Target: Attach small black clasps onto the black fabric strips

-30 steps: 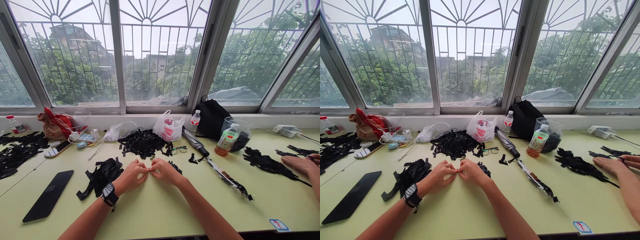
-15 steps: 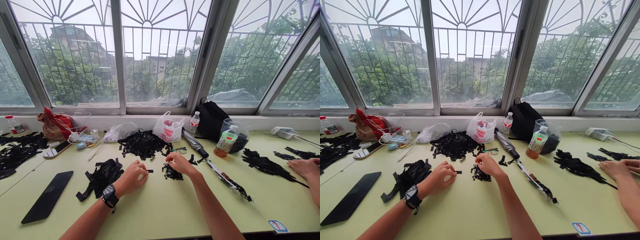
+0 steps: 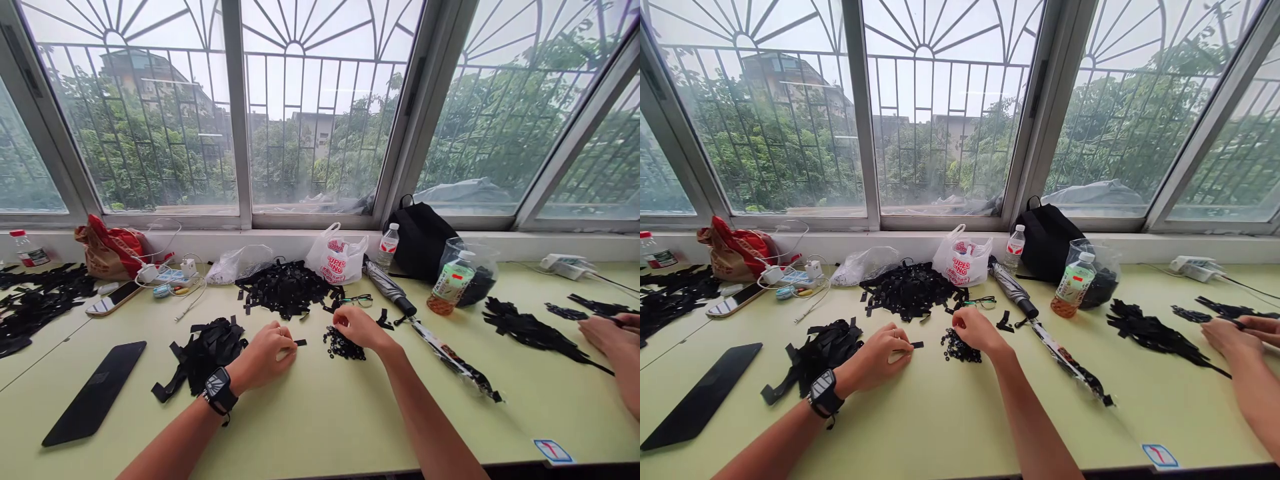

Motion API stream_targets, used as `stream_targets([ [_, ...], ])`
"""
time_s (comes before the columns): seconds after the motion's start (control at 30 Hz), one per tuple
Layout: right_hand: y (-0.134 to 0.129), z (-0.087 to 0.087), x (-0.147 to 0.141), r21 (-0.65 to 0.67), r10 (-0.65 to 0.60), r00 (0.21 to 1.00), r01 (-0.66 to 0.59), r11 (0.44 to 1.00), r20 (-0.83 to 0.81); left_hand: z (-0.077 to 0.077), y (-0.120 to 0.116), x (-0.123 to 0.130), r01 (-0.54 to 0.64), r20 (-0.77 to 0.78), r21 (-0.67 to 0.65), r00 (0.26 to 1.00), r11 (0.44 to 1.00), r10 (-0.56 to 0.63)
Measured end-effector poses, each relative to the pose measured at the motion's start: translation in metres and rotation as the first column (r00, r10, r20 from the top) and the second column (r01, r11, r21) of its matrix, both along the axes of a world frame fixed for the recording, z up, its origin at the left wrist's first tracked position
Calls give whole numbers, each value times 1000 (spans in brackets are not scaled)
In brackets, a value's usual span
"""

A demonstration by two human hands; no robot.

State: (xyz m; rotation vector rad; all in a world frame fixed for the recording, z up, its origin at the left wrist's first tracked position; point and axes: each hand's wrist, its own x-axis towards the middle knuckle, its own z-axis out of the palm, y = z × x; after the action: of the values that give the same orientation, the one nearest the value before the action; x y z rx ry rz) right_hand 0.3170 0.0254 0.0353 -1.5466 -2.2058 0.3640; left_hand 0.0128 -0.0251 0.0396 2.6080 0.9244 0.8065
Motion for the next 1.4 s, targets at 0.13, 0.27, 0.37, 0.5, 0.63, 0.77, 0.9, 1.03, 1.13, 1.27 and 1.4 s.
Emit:
stream_targets([
  [0.13,-4,1,-12,77,-22,999,19,997,33,1,0,0,-5,-2,-14,1000,1000,5],
  [0.27,-6,-2,-17,71,-56,996,51,996,74,1,0,0,7,0,-23,1000,1000,-7],
  [0.37,-5,-6,-16,43,-96,992,93,995,77,1,-1,1,20,5,-29,1000,999,-20],
  [0.5,-4,-9,-15,44,-110,992,107,993,68,0,-1,1,8,23,-43,1000,999,-7],
  [0.63,-4,0,-24,108,-73,990,86,990,-117,0,1,0,-14,39,-50,999,999,16],
  [0.77,-12,8,-51,24,94,876,-94,995,-472,2,2,-1,13,13,-51,1000,999,-12],
  [0.9,-22,-2,-82,-122,177,738,-332,935,-651,2,2,-1,23,20,-43,1000,999,-23],
  [1.03,-26,-16,-96,-163,182,772,-346,924,-609,-2,4,-1,26,25,-30,999,999,-26],
  [1.13,-25,-20,-97,-159,171,801,-314,936,-573,-5,6,-1,13,25,-13,1000,1000,-12],
  [1.27,-24,-22,-95,-168,148,810,-290,942,-567,-4,6,-2,9,4,6,1000,1000,-9],
  [1.4,-23,-26,-95,-161,127,816,-259,952,-564,-1,6,-2,-3,-19,16,1000,1000,4],
])
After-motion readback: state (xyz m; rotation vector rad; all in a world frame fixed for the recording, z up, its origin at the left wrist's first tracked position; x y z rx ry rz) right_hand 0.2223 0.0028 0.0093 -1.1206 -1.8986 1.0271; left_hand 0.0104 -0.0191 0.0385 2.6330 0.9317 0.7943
